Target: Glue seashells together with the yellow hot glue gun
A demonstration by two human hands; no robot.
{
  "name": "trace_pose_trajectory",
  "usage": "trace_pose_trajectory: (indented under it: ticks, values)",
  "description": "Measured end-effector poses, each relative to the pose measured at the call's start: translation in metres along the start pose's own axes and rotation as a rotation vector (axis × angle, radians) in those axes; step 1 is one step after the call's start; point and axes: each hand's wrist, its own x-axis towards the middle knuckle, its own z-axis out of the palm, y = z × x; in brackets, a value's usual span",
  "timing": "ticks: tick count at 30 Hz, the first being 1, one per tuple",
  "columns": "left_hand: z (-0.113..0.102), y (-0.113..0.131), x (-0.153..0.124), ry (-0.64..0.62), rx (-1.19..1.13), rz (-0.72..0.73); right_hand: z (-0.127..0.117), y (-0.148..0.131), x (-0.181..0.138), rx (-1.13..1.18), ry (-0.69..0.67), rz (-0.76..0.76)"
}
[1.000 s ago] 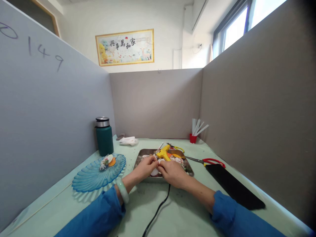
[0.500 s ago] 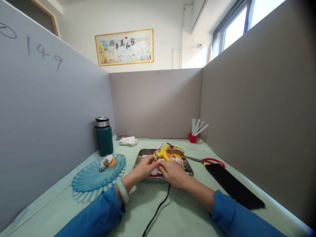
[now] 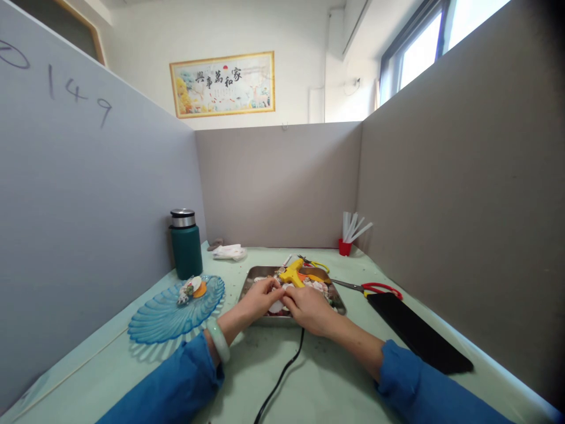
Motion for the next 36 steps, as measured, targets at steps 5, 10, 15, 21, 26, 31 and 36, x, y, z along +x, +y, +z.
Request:
trace_pose_trajectory:
  ticks: [5, 10, 15, 21, 26, 31, 36]
  values:
    - [-0.0007, 0.0038, -0.0014, -0.006, -0.003, -0.018, -0.0011, -0.0009, 0.0, 0.004, 0.005, -0.005]
    - [-0.0004, 0.0019, -0.001, -0.003, -0.001, -0.01, -0.0009, -0.0009, 0.0, 0.007, 0.014, -0.018]
    - [0.0002, 0.0012, -0.0008, -0.004, -0.009, 0.0, -0.0001, -0.0002, -0.0004, 0.004, 0.011, -0.02]
    - [0.0019, -0.0024, 0.0003, -0.007, -0.07, -0.03, -0.0008, -0.0009, -0.0006, -0.027, -0.007, -0.002]
    - [0.002, -0.0019, 0.0007, -0.01, -0.08, -0.047, -0.0012, -0.0015, -0.0007, -0.034, 0.0, -0.004]
    - [0.0014, -0.0001, 0.0006, -0.014, -0.027, -0.036, -0.0017, -0.0014, -0.0007, -0.021, 0.008, -0.024]
    - [0.0009, 0.0018, 0.0005, -0.009, 0.014, -0.008, -0.0033, -0.0029, -0.001, -0.006, -0.003, -0.007]
